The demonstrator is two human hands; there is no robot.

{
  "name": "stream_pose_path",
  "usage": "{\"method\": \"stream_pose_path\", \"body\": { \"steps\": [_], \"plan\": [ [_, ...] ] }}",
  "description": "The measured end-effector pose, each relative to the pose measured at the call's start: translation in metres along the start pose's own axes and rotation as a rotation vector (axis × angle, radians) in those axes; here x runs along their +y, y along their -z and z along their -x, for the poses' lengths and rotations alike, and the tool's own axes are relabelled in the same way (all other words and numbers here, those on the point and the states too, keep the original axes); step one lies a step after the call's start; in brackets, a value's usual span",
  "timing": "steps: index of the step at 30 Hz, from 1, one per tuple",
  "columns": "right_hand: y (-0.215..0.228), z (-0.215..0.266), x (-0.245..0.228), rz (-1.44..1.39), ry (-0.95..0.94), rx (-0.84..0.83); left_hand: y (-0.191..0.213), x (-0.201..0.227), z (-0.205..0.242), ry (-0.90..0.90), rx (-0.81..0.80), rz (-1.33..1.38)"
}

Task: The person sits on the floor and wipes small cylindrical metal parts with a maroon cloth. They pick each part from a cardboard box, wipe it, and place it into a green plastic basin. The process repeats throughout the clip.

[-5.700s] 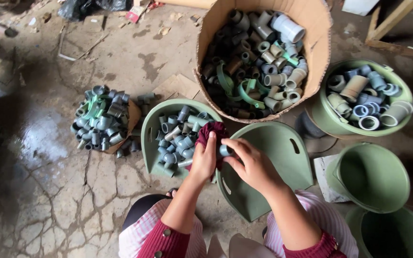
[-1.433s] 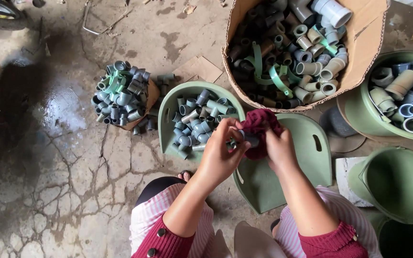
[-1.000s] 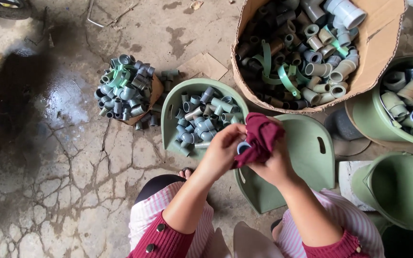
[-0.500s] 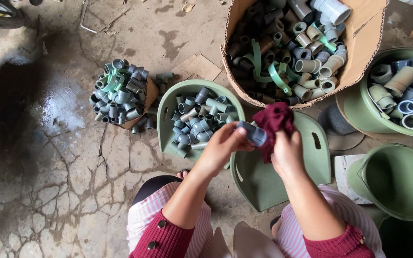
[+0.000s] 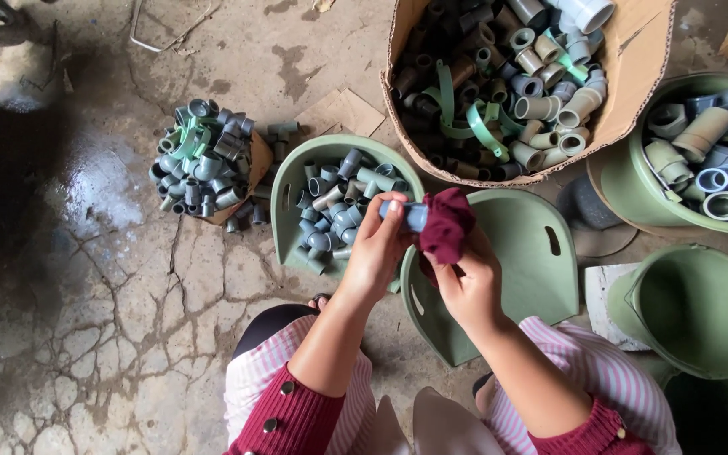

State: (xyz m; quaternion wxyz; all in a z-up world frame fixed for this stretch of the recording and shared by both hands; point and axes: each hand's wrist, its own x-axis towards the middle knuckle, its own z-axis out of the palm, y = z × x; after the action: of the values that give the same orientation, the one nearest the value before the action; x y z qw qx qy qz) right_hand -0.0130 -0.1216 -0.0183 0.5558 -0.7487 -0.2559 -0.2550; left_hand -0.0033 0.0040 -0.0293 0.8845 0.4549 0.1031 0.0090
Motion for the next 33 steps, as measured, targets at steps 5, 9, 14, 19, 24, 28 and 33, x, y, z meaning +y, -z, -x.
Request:
{"method": "stream_pose_path", "body": {
  "steps": [5, 9, 14, 19, 24, 28, 33],
  "plan": [
    [0.010, -0.008, 0.004, -0.032, 0.016, -0.152, 0.000, 0.019, 0.006, -0.023, -0.025, -0.225],
    [0.010, 0.014, 0.028, -0.264, -0.364, -0.264, 0.006, 0.012, 0.006, -0.113, -0.087, -0.498],
    [0.019, 0.003, -0.007, -1.103, -1.090, -0.068, -0.004, 0.035, 0.023, -0.312, -0.262, -0.679],
    [0.028, 0.014, 0.010, -1.236, -1.437, 0.046, 0.000, 0.035, 0.026, -0.238, -0.387, -0.425],
    [0.033, 0.006, 0.012, -1.729, -1.077, 0.112, 0.001, 0.011, 0.020, -0.008, -0.413, 0.328],
    [0.033, -0.020, -0.005, -1.622, -0.787, 0.054, 0.002, 0.017, 0.019, 0.051, -0.317, 0.273],
    [0.019, -0.018, 0.002, -1.118, -0.527, 0.008, -0.005, 0.027, 0.020, 0.066, -0.284, 0.059]
  ]
}}
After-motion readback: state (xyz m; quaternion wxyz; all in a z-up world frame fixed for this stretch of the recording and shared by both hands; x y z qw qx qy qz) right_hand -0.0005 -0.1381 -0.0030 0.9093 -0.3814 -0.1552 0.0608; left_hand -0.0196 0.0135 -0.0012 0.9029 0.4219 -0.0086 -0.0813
